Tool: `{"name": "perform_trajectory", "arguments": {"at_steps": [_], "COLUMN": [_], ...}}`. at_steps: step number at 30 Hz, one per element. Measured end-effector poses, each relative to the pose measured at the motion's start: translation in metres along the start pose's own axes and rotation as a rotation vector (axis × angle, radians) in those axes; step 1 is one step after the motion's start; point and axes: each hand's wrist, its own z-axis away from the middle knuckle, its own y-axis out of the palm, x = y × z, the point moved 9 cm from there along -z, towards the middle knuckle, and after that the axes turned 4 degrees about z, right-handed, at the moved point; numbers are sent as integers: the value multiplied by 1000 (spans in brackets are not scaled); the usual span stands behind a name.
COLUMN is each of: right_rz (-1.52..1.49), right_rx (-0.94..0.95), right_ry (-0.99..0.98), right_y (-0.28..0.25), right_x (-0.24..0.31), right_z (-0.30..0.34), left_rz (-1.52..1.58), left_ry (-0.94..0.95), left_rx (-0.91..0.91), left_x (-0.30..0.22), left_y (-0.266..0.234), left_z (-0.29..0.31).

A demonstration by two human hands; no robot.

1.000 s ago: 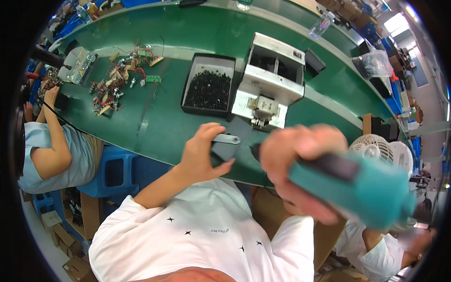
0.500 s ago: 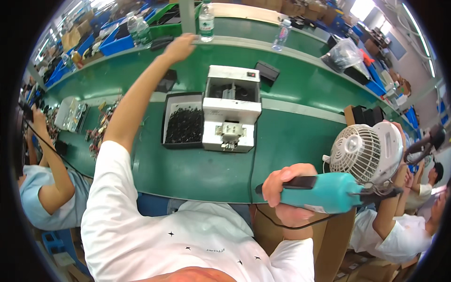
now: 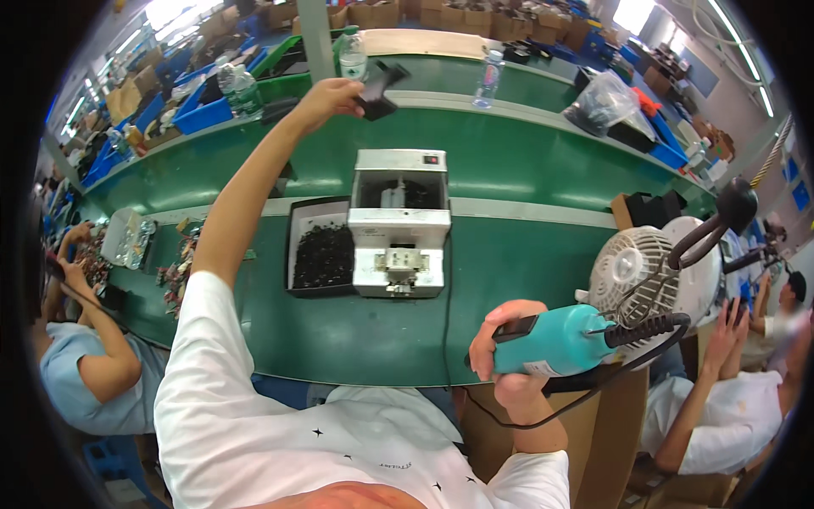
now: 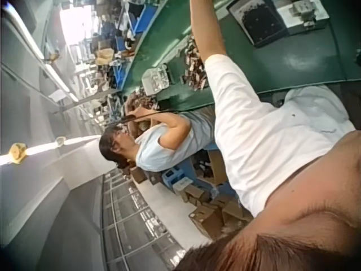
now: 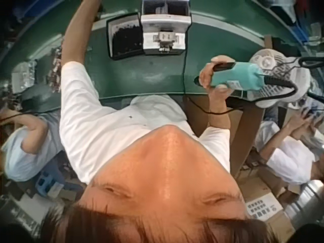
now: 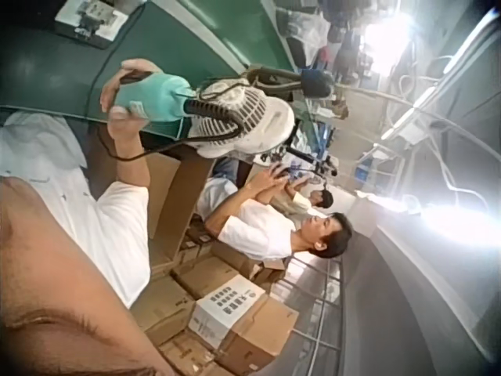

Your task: Use an electric screwdriver to fasten small electronic components into plastic housings on an assembly line.

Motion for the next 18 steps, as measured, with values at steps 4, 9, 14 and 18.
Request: {"name": "perform_trajectory", "arguments": {"at_steps": [4,9,14,18], "right_rz": [225,539,359,352], "right_rx": [-62,85,-29,-84], "right_ry": [-30,-266,36,17], "right_y": [21,76,78,76], "right_x": [-9,-16,-45,-44], "right_z": [-25,-61,-50,-46], "left_rz": [764,1234,510,-116], "left_ry": [35,-64,360,701], "left_rx": [-11,35,-331,-514], "left_x": [-62,-79,-96,-116], "left_y": [7,105,79,81], "left_z": [122,235,271,294]}}
